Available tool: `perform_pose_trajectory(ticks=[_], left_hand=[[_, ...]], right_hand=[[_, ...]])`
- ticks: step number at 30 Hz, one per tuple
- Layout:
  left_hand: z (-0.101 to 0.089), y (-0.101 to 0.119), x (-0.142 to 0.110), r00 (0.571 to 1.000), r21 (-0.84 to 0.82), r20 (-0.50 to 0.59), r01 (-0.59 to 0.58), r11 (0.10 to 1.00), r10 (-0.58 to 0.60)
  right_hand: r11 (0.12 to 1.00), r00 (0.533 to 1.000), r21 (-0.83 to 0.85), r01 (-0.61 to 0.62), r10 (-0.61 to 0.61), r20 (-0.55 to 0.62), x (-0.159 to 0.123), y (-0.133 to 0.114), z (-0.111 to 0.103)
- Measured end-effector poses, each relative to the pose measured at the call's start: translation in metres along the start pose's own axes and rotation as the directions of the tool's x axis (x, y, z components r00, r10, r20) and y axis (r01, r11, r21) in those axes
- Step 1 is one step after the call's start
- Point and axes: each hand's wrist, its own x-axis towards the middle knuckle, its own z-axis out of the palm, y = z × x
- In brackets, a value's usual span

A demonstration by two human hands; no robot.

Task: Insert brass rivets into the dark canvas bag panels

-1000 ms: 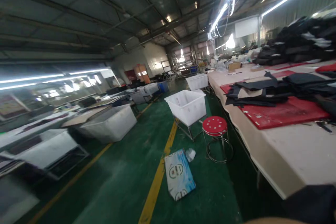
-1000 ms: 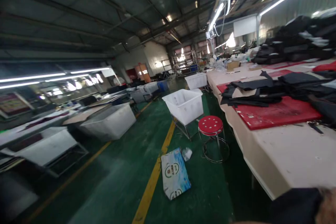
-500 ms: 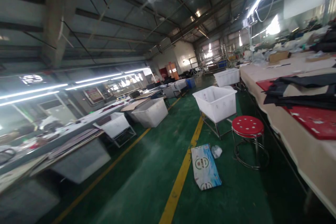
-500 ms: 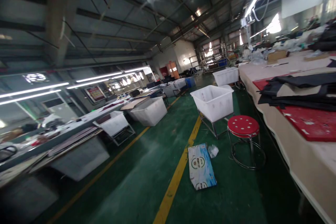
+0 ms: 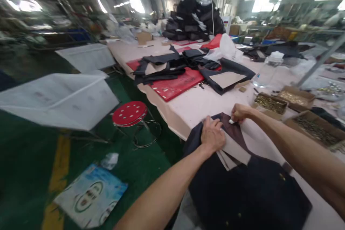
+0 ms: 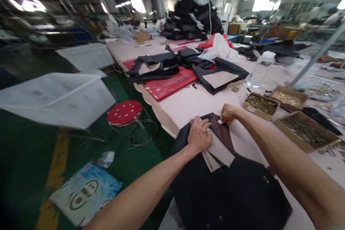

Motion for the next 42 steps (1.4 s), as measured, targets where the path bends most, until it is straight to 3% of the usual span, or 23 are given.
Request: perform_pose_trajectory(ticks=[3, 9, 11, 13, 14, 16, 18, 20, 21, 23, 25, 27, 30, 34, 36, 39, 42], left_hand=[[0.000, -0.009, 0.001, 0.998, 0.035, -0.057, -0.015, 0.999, 0.017], [-0.011, -0.011, 0.000, 0.997, 0.090, -0.076, -0.020, 0.996, 0.026], [-0.010, -0.010, 0.001, 0.995, 0.085, -0.095, -0.021, 0.996, 0.029], [-0.008, -0.010, 0.001, 0.993, 0.075, -0.119, -0.013, 0.997, 0.022], [-0.007, -0.011, 0.001, 0.992, 0.069, -0.126, -0.013, 0.998, 0.022], [-0.004, -0.011, 0.002, 0.991, 0.062, -0.126, -0.025, 0.998, 0.033], [0.000, -0.010, 0.005, 0.991, 0.064, -0.124, -0.034, 0.997, 0.042], [0.003, -0.007, 0.008, 0.991, 0.083, -0.125, -0.031, 0.996, 0.041], [0.003, -0.006, 0.010, 0.991, 0.096, -0.128, -0.026, 0.995, 0.038], [0.003, -0.002, 0.013, 0.991, 0.123, -0.131, -0.023, 0.992, 0.039], [-0.001, 0.004, 0.013, 0.990, 0.151, -0.129, -0.034, 0.988, 0.053], [-0.008, 0.017, 0.011, 0.989, 0.171, -0.128, -0.054, 0.984, 0.076], [-0.011, 0.053, 0.002, 0.979, 0.127, -0.062, -0.188, 0.974, 0.197], [0.012, 0.116, -0.010, 0.888, -0.106, 0.155, -0.421, 0.901, 0.433], [0.029, 0.139, -0.011, 0.871, -0.217, 0.236, -0.385, 0.897, 0.431], [0.049, 0.156, -0.009, 0.868, -0.327, 0.321, -0.273, 0.905, 0.378], [0.055, 0.159, -0.014, 0.877, -0.378, 0.254, -0.298, 0.876, 0.408]], right_hand=[[0.998, 0.988, -0.004, -0.069, 0.069, 0.138, 0.013, 0.002, -0.006], [0.999, 0.992, 0.042, -0.002, -0.003, 0.126, 0.003, -0.014, -0.009], [0.995, 0.996, 0.046, 0.083, -0.085, 0.041, -0.015, -0.008, -0.018], [0.982, 0.968, 0.028, 0.187, -0.179, -0.173, -0.046, 0.009, -0.024], [0.973, 0.927, 0.021, 0.230, -0.212, -0.310, -0.066, 0.021, -0.025], [0.960, 0.789, 0.046, 0.277, -0.200, -0.581, -0.119, 0.053, -0.017], [0.960, 0.616, 0.128, 0.251, -0.056, -0.786, -0.180, 0.087, 0.005], [0.962, 0.465, 0.219, 0.161, 0.121, -0.877, -0.236, 0.116, 0.040], [0.961, 0.433, 0.253, 0.114, 0.181, -0.883, -0.257, 0.127, 0.059], [0.957, 0.469, 0.277, 0.082, 0.208, -0.859, -0.284, 0.144, 0.095], [0.970, 0.517, 0.212, 0.115, 0.124, -0.847, -0.291, 0.154, 0.121], [0.979, 0.514, 0.115, 0.170, 0.011, -0.858, -0.286, 0.159, 0.131], [0.970, 0.491, 0.096, 0.222, -0.026, -0.871, -0.282, 0.161, 0.129], [0.962, 0.507, 0.106, 0.251, -0.038, -0.861, -0.287, 0.166, 0.124], [0.961, 0.496, 0.090, 0.261, -0.053, -0.867, -0.288, 0.172, 0.124], [0.964, 0.420, 0.084, 0.252, -0.030, -0.907, -0.286, 0.184, 0.124], [0.950, 0.406, 0.115, 0.292, -0.015, -0.914, -0.285, 0.192, 0.122]])
